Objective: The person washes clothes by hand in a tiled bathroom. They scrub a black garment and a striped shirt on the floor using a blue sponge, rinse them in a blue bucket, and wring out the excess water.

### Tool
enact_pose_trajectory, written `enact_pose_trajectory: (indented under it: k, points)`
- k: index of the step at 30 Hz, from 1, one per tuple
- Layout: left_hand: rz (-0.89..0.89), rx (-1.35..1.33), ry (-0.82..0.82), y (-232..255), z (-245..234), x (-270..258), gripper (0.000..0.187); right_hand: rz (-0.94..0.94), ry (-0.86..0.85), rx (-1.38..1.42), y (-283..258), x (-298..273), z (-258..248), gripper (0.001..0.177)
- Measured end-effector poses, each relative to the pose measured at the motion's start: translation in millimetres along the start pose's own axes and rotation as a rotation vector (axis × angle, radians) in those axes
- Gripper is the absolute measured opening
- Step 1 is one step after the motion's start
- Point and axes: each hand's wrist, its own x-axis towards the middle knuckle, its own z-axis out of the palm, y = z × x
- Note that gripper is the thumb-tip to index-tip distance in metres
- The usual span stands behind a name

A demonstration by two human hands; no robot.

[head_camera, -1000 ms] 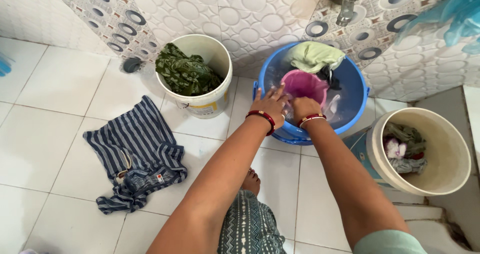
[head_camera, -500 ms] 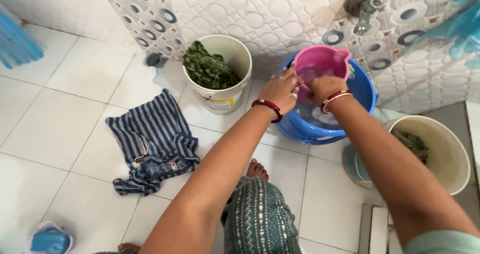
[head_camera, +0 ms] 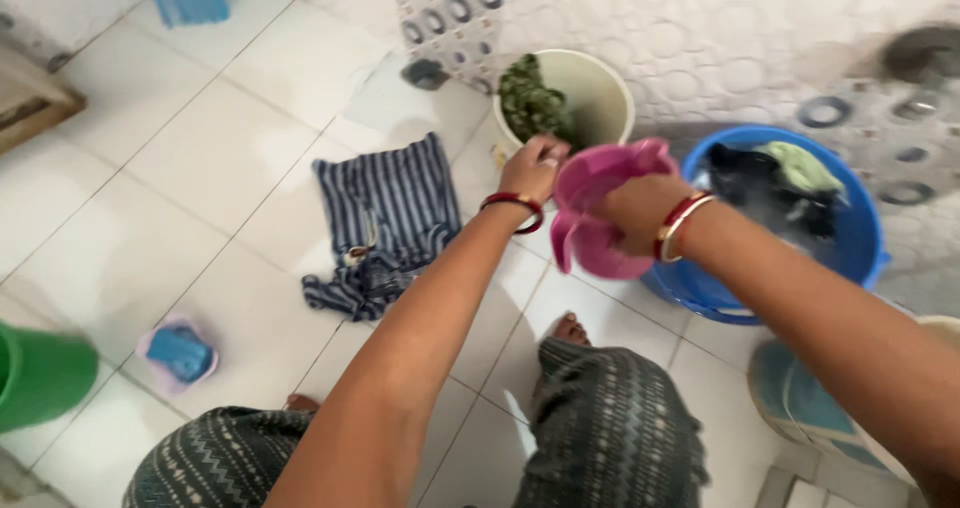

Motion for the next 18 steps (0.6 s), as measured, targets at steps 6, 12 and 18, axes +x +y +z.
enact_pose_trajectory:
  k: [6,12,18]
  points:
    - [-0.613,0.053,-0.279,-159,-77,-52,0.033,-0.340,-0.271,0.070,-101,100,8,0.042]
    - [-0.761,-0.049,-0.337,-253,-111,-79,0.032,-0.431,-0.453,0.177,-176,176,-10,0.044]
    - [-0.669,0.336,-0.123,-261,-143,-88,0.036,-0.557,-0.240,0.256,-178,216,29,0.037]
